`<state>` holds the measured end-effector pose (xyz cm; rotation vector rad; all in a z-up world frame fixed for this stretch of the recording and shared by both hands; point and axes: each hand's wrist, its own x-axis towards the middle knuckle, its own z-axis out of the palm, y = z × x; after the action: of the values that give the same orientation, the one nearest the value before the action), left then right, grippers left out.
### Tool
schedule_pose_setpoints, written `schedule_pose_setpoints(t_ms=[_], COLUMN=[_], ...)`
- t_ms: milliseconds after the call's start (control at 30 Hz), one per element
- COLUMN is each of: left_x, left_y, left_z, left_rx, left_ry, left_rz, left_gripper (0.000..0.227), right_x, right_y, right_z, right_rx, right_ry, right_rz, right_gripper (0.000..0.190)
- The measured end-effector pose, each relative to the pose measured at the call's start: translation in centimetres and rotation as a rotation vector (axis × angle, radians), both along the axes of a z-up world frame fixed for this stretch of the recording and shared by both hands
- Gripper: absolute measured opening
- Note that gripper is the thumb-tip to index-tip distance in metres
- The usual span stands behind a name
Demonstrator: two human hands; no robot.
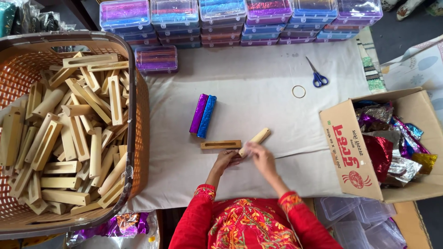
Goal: The recorder is wrapping wooden objects in colorful foil and placing them into a box.
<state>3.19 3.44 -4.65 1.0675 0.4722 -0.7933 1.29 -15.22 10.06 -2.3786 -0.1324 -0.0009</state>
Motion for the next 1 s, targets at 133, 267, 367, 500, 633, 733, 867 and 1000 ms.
schedule_pose_setpoints(t_ms=[133,267,367,500,633,733,867,1000], left_x=[0.1,0.0,-0.1,-0.3,0.0,0.0,0.2,-0.2], left_y=[0.0,0.1,-0.1,-0.3,-0.1,0.1,0.0,0.1], left_z=[1.9,3.0,1.6,-3.7,-2.6,1.9,1.6,1.3], left_rx=[0.022,0.028,0.017,-0.020,-0.029,0.012,0.029,0.030], left_ry=[0.002,0.024,0.007,-0.049,-0.044,-0.042,-0.022,-0.012], left_rz=[-0.011,-0.011,0.007,0.002,-0.011,-0.043,-0.035,-0.017], left_gripper=[0.038,0.037,0.035,0.034,0.033,0.035,0.037,0.035], right_x=[4.2,4.4,1.4,-2.4,-2.0,1.3,5.1,4.2], right_y=[-4.6,-4.5,-1.5,2.6,2.0,-1.6,-6.6,-5.8], right_z=[-2.2,-2.1,-1.1,0.1,0.8,-0.6,-5.2,-4.0], right_rx=[-0.045,-0.127,-0.098,-0.056,-0.021,0.097,0.146,0.067], right_ry=[-0.115,-0.186,-0.127,-0.181,-0.102,0.088,-0.160,-0.156], right_rz=[-0.131,-0.168,-0.139,0.026,0.089,-0.089,-0.161,-0.205], right_gripper=[0.042,0.038,0.044,0.049,0.044,0.050,0.037,0.040])
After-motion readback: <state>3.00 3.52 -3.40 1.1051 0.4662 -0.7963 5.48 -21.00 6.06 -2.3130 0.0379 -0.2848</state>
